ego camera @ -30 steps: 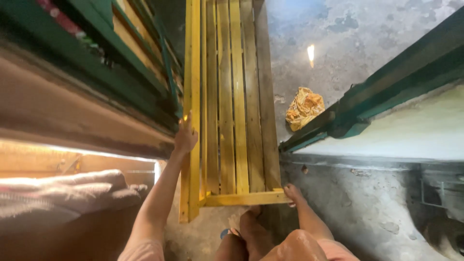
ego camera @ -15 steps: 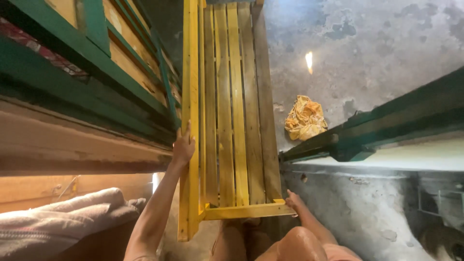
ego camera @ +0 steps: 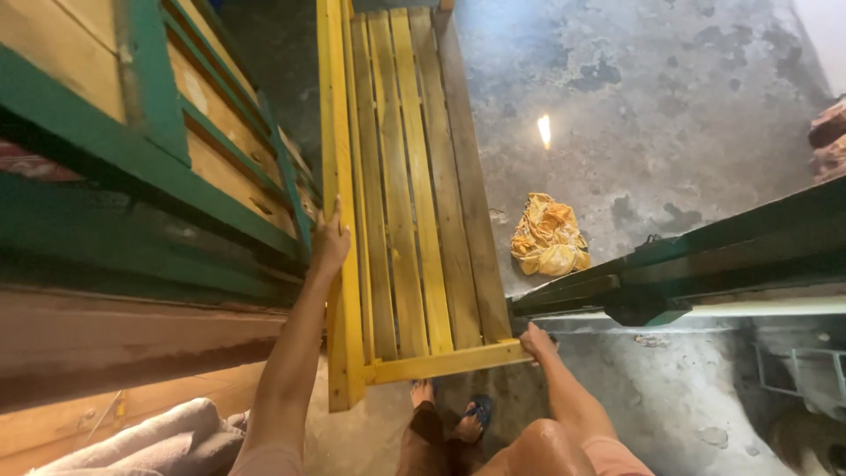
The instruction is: Moving a wooden bench and sweeping the floor in an entryway.
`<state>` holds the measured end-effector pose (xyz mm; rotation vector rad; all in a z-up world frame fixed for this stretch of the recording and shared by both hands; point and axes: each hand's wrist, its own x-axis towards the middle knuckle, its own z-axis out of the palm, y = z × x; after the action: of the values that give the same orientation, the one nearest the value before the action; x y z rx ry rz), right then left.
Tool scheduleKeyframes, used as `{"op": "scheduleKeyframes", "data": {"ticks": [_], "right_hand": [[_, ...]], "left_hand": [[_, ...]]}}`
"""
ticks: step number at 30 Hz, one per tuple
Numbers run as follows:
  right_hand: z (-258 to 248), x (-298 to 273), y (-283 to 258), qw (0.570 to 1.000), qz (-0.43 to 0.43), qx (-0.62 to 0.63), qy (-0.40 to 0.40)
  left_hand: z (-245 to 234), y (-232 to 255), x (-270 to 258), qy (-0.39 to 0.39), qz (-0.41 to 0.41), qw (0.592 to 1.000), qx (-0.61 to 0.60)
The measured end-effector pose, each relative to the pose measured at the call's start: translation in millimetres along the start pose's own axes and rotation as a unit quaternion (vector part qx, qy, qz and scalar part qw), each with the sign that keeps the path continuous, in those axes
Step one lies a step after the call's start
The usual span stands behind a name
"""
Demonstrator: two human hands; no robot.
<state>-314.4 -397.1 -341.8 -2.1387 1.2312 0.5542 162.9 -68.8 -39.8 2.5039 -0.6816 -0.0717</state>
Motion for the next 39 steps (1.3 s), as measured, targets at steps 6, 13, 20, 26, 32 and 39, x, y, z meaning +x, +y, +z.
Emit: {"op": "scheduleKeyframes", "data": {"ticks": [6, 13, 20, 26, 32, 39], "right_hand": [[-12, -35, -44, 0.987, 0.055, 0.144, -0.04], [-20, -51, -58, 0.985, 0.067, 0.152, -0.051], [22, -8, -28, 0.991, -0.049, 0.118, -0.034], [-6, -23, -63, 0.983, -0.086, 0.078, -0.141], [1, 15, -50, 0.984, -0.128, 0.021, -0.121], [3, 20, -61, 0.981, -0.074, -0.063, -0.17]], "left_hand": [[-6, -3, 18, -0.033, -0.042, 0.999, -0.002], [9, -13, 6, 0.011, -0.005, 1.0, -0.003], [14, -14, 13, 0.025, -0.01, 0.999, 0.021], [2, -8, 20, 0.028, 0.003, 1.0, 0.001], [-13, 15, 22, -0.068, -0.123, 0.99, -0.021], [8, -10, 19, 0.062, 0.013, 0.998, 0.007]]}}
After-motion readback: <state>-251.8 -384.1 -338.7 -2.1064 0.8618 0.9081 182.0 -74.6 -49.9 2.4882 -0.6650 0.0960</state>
